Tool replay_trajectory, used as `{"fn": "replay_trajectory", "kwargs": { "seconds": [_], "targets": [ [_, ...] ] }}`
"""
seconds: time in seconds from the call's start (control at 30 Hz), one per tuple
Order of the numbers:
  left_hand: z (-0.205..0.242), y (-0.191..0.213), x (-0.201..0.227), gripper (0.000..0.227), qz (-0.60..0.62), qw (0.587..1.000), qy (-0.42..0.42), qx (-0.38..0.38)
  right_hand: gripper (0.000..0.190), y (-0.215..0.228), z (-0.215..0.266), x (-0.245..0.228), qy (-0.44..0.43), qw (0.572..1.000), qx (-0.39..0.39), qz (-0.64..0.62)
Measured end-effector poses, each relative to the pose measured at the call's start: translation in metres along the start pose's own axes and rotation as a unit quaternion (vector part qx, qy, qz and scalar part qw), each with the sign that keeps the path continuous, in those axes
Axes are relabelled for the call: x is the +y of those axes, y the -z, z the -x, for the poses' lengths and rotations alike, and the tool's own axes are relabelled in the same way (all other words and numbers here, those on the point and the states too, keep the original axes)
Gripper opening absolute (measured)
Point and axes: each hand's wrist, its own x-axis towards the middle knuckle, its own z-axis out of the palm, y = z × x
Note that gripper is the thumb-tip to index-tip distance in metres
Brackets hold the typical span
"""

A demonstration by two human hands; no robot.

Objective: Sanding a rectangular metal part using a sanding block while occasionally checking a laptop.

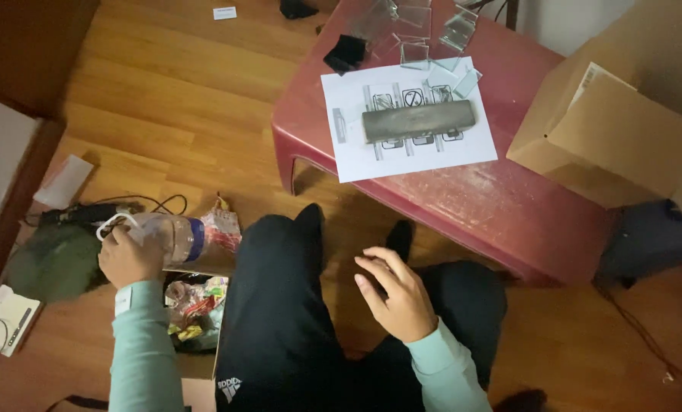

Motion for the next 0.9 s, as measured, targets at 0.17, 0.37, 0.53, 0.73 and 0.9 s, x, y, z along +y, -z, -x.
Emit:
{"fn": "replay_trajectory", "kwargs": {
  "seconds": [0.17,0.37,0.53,0.73,0.9],
  "targets": [
    [-0.074,0.102,0.077,0.027,0.159,0.987,0.021,0.025,0.028,-0.003,-0.001,0.0,-0.02,0.999,-0.042,0.005],
    [-0.172,0.219,0.214,0.02,0.434,0.886,-0.16,0.023,0.027,-0.003,0.0,0.001,-0.018,0.997,-0.072,0.004],
    [-0.221,0.212,0.317,0.019,0.428,0.866,-0.258,0.012,0.028,-0.006,0.01,0.013,-0.045,0.996,-0.072,0.014],
    [-0.225,0.151,0.361,0.022,0.354,0.887,-0.282,-0.094,0.027,0.004,0.014,0.02,-0.06,0.997,-0.04,-0.017],
    [-0.224,0.147,0.36,0.04,0.38,0.885,-0.237,-0.123,0.028,0.004,0.017,0.022,-0.056,0.996,-0.035,-0.059]
  ]
}}
